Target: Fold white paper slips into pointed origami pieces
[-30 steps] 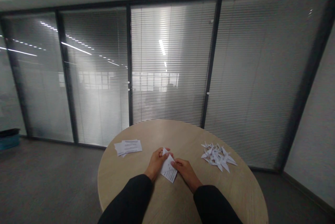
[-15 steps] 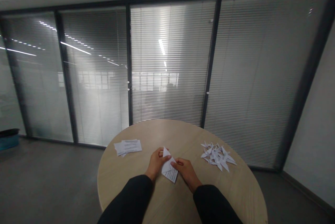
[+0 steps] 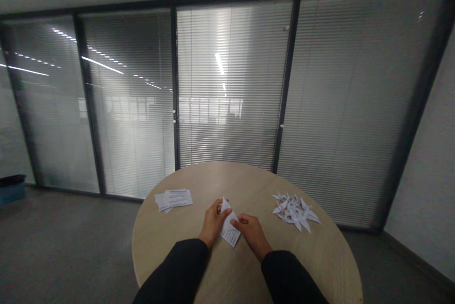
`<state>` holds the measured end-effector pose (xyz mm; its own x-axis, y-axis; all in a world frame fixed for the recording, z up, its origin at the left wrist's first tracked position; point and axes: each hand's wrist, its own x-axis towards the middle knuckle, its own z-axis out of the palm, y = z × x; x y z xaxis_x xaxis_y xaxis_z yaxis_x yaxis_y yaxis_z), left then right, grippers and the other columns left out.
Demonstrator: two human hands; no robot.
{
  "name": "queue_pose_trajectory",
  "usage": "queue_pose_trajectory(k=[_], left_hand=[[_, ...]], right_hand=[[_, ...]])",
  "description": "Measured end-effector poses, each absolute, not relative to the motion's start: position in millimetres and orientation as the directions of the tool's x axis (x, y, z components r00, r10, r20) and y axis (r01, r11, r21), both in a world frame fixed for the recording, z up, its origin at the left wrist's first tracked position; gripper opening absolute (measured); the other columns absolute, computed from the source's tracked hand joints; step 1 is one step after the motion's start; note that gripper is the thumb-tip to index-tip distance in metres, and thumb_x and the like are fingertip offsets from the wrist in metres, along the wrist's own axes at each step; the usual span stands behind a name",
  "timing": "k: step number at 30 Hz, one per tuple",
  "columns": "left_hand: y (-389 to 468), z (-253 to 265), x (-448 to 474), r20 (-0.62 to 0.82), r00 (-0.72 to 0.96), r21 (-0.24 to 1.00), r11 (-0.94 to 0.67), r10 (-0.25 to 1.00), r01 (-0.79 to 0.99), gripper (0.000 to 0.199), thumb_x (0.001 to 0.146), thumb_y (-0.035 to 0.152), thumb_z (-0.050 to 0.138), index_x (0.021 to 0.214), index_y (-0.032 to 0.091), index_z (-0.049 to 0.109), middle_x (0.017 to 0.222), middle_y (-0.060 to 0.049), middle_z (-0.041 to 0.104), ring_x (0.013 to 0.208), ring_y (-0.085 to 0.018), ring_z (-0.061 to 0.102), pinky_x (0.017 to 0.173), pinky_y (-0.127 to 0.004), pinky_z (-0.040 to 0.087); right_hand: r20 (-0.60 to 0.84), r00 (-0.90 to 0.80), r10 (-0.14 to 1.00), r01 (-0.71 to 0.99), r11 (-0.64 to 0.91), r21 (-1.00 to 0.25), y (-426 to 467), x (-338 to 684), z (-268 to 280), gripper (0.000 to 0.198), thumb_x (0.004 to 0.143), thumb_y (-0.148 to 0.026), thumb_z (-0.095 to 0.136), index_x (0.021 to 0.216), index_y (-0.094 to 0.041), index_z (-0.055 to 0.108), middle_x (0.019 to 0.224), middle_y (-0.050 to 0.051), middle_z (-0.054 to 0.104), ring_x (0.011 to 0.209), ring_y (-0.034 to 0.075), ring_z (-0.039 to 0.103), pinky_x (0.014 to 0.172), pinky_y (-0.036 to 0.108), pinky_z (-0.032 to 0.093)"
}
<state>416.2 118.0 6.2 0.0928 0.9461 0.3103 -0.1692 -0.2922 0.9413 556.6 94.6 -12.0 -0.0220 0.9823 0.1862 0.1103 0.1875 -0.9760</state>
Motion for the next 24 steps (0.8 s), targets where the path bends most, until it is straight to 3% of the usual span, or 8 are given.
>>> queue_pose_trajectory(k=[10, 24], left_hand=[[118.4, 5.8, 417.0, 0.333, 0.08, 0.935, -0.318, 0.94, -0.155, 0.04, 0.063, 0.03, 0.071, 0.098, 0.014, 0.063, 0.065, -0.001, 0.062, 0.058, -0.014, 0.055, 0.052, -0.022, 0.039], [119.6, 5.0, 415.9, 0.35, 0.1, 0.932, -0.335, 0.931, -0.137, 0.042, 0.065, 0.031, 0.07, 0.101, 0.012, 0.061, 0.062, 0.0, 0.06, 0.056, -0.013, 0.054, 0.051, -0.022, 0.038]], right_hand=[[0.214, -0.005, 0.977, 0.12, 0.213, -0.97, 99.9, 555.7, -18.6, 0.053, 0.052, -0.065, 0.071, 0.065, -0.015, 0.063, 0.066, 0.007, 0.07, 0.065, 0.025, 0.066, 0.058, 0.031, 0.048], [0.202, -0.017, 0.979, 0.073, 0.203, -0.977, 98.3, 554.6, -16.3, 0.043, 0.054, -0.055, 0.074, 0.066, -0.015, 0.063, 0.066, 0.007, 0.07, 0.064, 0.024, 0.066, 0.058, 0.031, 0.047]])
